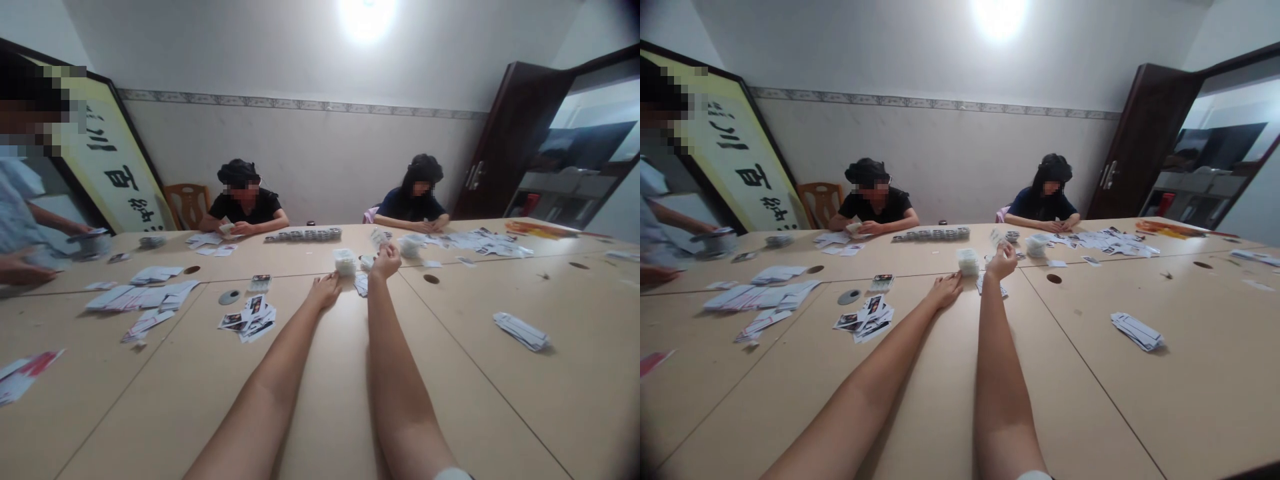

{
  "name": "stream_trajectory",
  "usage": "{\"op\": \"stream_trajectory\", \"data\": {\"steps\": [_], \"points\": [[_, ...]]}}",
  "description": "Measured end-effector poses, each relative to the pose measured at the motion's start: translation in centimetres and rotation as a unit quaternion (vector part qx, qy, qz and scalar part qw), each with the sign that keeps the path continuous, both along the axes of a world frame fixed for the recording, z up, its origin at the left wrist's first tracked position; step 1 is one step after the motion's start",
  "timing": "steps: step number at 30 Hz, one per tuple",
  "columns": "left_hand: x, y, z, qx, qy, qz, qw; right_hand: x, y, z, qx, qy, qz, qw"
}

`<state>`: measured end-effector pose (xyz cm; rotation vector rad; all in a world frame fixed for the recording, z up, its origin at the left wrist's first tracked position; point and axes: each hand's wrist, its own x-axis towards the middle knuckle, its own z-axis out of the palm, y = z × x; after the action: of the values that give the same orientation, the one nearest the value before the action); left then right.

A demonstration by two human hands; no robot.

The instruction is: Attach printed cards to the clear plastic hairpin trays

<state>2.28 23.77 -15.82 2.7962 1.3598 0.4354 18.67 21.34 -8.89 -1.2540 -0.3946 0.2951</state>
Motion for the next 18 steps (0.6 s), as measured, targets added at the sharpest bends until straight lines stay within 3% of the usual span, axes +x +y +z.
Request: {"op": "stream_trajectory", "data": {"steps": [7, 11, 14, 18], "points": [[0.1, -0.5, -0.2, 0.014, -0.001, 0.000, 1.000, -1.6, -0.4, 1.9, 0.005, 0.013, 0.102, 0.995], [-0.2, -1.2, 1.0, 0.013, 0.006, -0.013, 1.000, -3.0, -1.1, 3.3, -0.014, -0.044, 0.208, 0.977], [-1.9, -1.8, 2.7, 0.006, -0.003, -0.036, 0.999, -4.1, -1.7, 4.5, -0.032, -0.097, 0.263, 0.959], [-6.6, -3.7, 4.6, -0.003, -0.078, -0.042, 0.996, -5.3, -2.4, 5.5, -0.076, -0.173, 0.299, 0.935]]}}
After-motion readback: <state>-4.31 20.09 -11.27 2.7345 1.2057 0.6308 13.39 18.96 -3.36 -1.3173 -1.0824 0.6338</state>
